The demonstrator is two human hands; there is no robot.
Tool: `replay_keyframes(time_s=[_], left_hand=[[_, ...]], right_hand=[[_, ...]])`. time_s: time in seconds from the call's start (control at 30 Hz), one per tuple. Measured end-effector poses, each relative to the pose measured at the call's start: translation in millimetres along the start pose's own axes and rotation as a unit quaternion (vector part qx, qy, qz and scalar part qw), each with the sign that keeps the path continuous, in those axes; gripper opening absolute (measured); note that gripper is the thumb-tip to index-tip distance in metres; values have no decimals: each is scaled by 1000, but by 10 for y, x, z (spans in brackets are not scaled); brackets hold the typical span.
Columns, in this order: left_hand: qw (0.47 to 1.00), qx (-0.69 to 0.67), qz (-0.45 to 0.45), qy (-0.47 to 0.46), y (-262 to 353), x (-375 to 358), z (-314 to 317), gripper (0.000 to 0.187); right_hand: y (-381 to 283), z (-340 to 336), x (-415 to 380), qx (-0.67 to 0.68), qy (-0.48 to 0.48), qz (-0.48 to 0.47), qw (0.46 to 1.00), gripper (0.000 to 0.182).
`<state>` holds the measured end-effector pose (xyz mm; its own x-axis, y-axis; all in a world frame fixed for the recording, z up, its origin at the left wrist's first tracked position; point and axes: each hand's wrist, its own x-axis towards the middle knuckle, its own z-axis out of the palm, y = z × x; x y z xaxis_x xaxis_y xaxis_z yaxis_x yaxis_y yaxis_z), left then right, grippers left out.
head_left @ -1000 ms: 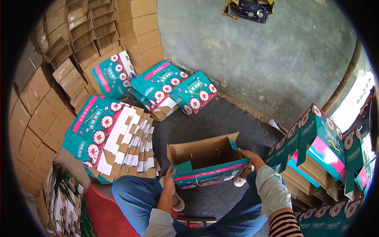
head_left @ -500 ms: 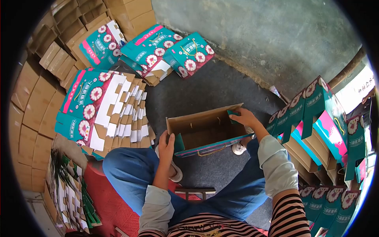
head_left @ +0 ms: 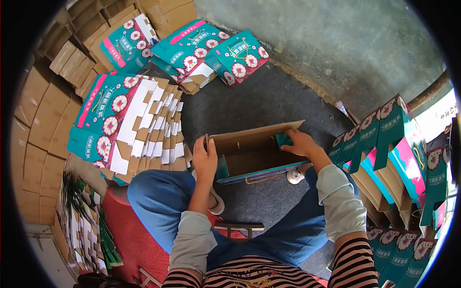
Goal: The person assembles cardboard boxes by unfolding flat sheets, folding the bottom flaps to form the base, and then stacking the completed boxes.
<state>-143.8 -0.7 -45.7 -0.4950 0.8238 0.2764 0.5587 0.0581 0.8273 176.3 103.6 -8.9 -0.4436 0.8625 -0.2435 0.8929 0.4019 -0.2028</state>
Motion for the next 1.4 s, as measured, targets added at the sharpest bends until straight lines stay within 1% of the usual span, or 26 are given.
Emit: replay_keyframes(time_s=[0.03, 0.13, 0.23, 0.33, 0.4, 0.43, 0.5, 0.53, 0.6, 0.63, 0.7, 0.8, 0.83, 0.93, 1.03, 1.1, 1.13, 1.17, 1.2, 1.23, 1.33, 1.4], left_hand=[[998, 36, 51, 27, 26, -10, 12, 30], [991, 80, 94, 43, 90, -87, 35, 30], [990, 103, 96, 24, 137, -157, 32, 34], [996, 46, 72, -28, 224, -294, 34, 45], [978, 90, 64, -176, 220, -382, 5, 53], [960, 111, 59, -250, 224, -407, 9, 58], [958, 99, 42, -267, 176, -383, 28, 63], [956, 93, 33, -275, 153, -366, 28, 66], [952, 64, 4, -300, 168, -343, -32, 58], [949, 51, -9, -312, 196, -321, -77, 54], [958, 57, 14, -282, 201, -337, -124, 55], [966, 56, 29, -249, 205, -378, -174, 51], [970, 56, 29, -236, 207, -385, -176, 49], [966, 46, 27, -255, 169, -400, -175, 48], [970, 23, 33, -240, 116, -418, -154, 47], [968, 23, 13, -248, 146, -427, -167, 47], [968, 23, 3, -251, 158, -429, -178, 48], [970, 26, 15, -241, 135, -440, -170, 48], [972, 31, 27, -231, 93, -454, -151, 48], [974, 35, 40, -221, 70, -460, -142, 49], [966, 17, -2, -256, 168, -431, -212, 50], [971, 18, 13, -236, 135, -439, -209, 47]], right_hand=[[8, 8, 8, 4, 6, 4, 1000, 67], [22, 32, 7, 15, 16, 16, 1000, 68], [28, 10, 7, 20, 9, 23, 999, 67], [19, -3, 8, 16, 5, 19, 1000, 66], [0, 3, 7, 5, 6, 8, 1000, 65], [-14, -4, -1, 8, -1, 5, 1000, 64], [-28, -19, -15, 12, -16, 0, 1000, 61], [-8, -30, -18, 7, -9, 4, 1000, 56], [-26, -67, -5, -1, 4, 8, 1000, 47], [-47, -101, 4, -25, -22, 0, 999, 39], [-81, -164, 2, -73, -73, -12, 995, 26], [-186, -16, -9, -210, -83, -47, 973, 12], [-210, 53, -26, -238, -30, -99, 966, 10], [-282, 117, -7, -236, -59, -99, 965, 7], [-105, 213, 94, -119, -43, -31, 991, 18], [162, 336, 236, -151, 30, -1, 988, 30], [184, 294, 279, -167, 67, 12, 984, 37], [229, 237, 299, 54, 79, 131, 987, 46], [166, 23, 241, 272, 84, 241, 928, 55], [111, -134, 191, 473, 84, 337, 809, 65], [55, -237, 73, 554, 77, 294, 775, 100], [98, -193, 94, 536, 41, 263, 801, 94]])
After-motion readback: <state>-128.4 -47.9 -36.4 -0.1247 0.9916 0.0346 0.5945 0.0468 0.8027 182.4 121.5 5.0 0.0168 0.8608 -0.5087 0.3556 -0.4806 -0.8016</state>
